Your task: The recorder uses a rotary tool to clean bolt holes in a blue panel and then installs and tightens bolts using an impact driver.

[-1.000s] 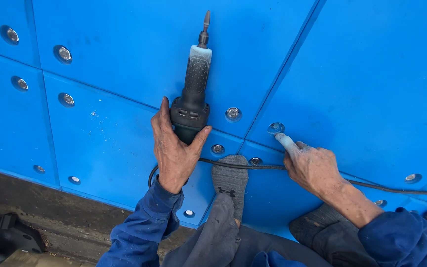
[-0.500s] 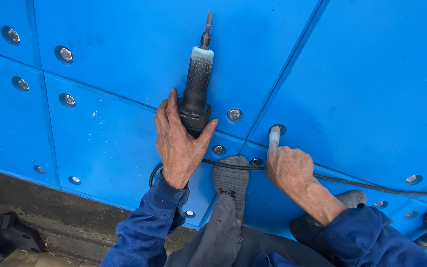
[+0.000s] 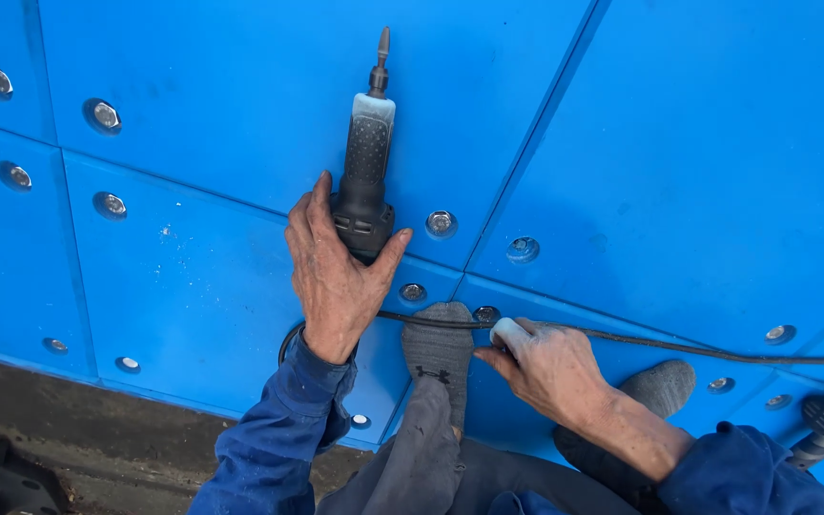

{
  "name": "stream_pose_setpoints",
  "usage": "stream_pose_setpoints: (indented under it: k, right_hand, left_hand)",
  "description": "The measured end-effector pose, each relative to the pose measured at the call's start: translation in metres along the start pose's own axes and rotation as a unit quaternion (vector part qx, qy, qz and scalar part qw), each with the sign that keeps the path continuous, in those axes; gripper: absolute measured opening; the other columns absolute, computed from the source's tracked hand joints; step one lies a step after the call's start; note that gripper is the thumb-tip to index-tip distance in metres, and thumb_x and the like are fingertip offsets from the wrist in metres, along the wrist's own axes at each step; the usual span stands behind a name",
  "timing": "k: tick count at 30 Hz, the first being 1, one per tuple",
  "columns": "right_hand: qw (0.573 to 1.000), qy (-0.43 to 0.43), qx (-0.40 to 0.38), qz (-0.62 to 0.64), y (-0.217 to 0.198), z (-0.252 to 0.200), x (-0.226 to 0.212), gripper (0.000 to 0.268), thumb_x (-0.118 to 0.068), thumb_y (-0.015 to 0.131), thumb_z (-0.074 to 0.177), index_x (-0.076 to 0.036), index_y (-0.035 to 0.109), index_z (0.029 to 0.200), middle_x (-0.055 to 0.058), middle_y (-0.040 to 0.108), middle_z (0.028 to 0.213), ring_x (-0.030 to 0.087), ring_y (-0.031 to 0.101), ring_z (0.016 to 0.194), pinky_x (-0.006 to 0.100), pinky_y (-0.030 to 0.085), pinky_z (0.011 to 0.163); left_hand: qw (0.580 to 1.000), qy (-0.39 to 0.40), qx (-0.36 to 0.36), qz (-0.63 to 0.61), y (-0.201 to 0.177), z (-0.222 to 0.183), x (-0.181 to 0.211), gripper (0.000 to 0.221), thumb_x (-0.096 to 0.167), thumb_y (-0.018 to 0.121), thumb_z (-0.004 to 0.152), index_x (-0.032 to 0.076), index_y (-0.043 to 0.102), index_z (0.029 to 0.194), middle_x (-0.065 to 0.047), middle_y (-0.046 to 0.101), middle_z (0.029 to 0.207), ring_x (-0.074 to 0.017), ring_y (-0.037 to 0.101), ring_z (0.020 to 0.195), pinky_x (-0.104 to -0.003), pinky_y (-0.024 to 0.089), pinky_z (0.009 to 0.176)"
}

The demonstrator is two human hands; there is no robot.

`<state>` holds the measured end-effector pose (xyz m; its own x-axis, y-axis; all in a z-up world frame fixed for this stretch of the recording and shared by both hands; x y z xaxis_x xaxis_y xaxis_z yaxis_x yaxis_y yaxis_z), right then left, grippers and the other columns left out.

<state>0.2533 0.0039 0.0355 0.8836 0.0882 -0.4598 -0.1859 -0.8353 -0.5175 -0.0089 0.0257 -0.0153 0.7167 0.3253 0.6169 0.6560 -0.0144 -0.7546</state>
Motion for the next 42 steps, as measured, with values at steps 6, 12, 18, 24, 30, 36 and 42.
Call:
stream_pose_setpoints:
  k: [6, 12, 18, 24, 30, 36, 42]
  right_hand:
    - [0.979, -0.051, 0.057, -0.19, -0.01, 0.03, -0.005, 0.029, -0.03, 0.073, 0.087, -0.005, 0.06, 0.095, 0.024, 0.058, 0.12, 0.031, 0.071, 0.067, 0.041, 0.056, 0.042]
    - [0.959, -0.017, -0.038, -0.282, -0.001, 0.045, 0.007, 0.018, -0.009, 0.065, 0.084, -0.003, 0.059, 0.1, 0.038, 0.047, 0.142, 0.026, 0.072, 0.059, 0.035, 0.056, 0.034]
    - [0.954, -0.044, 0.008, -0.297, 0.003, 0.05, 0.016, 0.013, -0.006, 0.064, 0.087, -0.001, 0.059, 0.098, 0.03, 0.059, 0.129, 0.018, 0.067, 0.053, 0.032, 0.049, 0.032]
    - [0.987, 0.007, 0.062, -0.146, -0.047, 0.039, 0.001, 0.023, -0.028, 0.068, 0.095, -0.005, 0.064, 0.095, 0.015, 0.069, 0.084, 0.026, 0.067, 0.055, 0.044, 0.053, 0.062]
    - [0.973, -0.131, -0.106, -0.155, -0.021, 0.047, -0.009, 0.028, -0.038, 0.067, 0.093, -0.011, 0.067, 0.083, 0.011, 0.069, 0.072, 0.03, 0.072, 0.075, 0.054, 0.041, 0.104]
    - [0.948, -0.147, -0.175, -0.221, -0.008, 0.063, -0.013, 0.025, -0.033, 0.065, 0.095, -0.008, 0.067, 0.091, 0.015, 0.068, 0.077, 0.033, 0.072, 0.084, 0.069, 0.03, 0.113]
    - [0.927, -0.105, -0.282, -0.224, -0.021, 0.073, -0.019, 0.02, -0.02, 0.059, 0.1, -0.004, 0.068, 0.09, 0.014, 0.063, 0.065, 0.029, 0.073, 0.077, 0.079, 0.02, 0.12]
  left_hand:
    - [1.0, -0.013, -0.012, -0.006, -0.002, -0.002, 0.002, 0.106, 0.052, 0.089, 0.084, 0.006, 0.03, 0.159, -0.026, 0.04, 0.148, -0.0455, 0.046, 0.136, -0.054, 0.059, 0.095]
    - [1.0, -0.028, -0.014, -0.001, -0.002, -0.003, 0.002, 0.104, 0.05, 0.089, 0.083, 0.007, 0.032, 0.158, -0.026, 0.04, 0.146, -0.0449, 0.046, 0.135, -0.054, 0.059, 0.094]
    - [1.0, -0.02, -0.016, 0.009, -0.003, -0.005, 0.001, 0.102, 0.049, 0.09, 0.083, 0.008, 0.033, 0.158, -0.026, 0.04, 0.145, -0.0451, 0.045, 0.136, -0.055, 0.058, 0.096]
    - [1.0, -0.013, -0.01, 0.002, -0.006, -0.007, 0.002, 0.104, 0.051, 0.089, 0.085, 0.005, 0.032, 0.159, -0.027, 0.039, 0.147, -0.045, 0.048, 0.135, -0.054, 0.058, 0.099]
    - [0.998, -0.056, 0.004, 0.003, -0.005, 0.005, 0.01, 0.088, 0.044, 0.087, 0.087, 0.004, 0.041, 0.15, -0.024, 0.044, 0.144, -0.041, 0.057, 0.128, -0.051, 0.061, 0.09]
    - [0.999, -0.046, 0.0, -0.005, -0.014, 0.007, 0.01, 0.084, 0.036, 0.086, 0.083, 0.003, 0.044, 0.148, -0.022, 0.045, 0.138, -0.0395, 0.058, 0.124, -0.05, 0.061, 0.089]
    - [0.995, -0.06, -0.02, -0.075, -0.026, 0.012, 0.001, 0.084, 0.033, 0.087, 0.082, 0.004, 0.046, 0.15, -0.022, 0.041, 0.139, -0.0387, 0.057, 0.124, -0.047, 0.062, 0.092]
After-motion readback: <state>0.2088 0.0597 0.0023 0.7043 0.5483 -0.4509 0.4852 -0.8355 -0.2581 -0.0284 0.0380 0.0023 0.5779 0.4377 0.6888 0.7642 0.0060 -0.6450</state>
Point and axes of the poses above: each hand's wrist, its own z-axis towards the middle knuckle, its own y-axis out of the palm, x = y × z, the point moved 2 cm from there along z, towards the middle knuckle
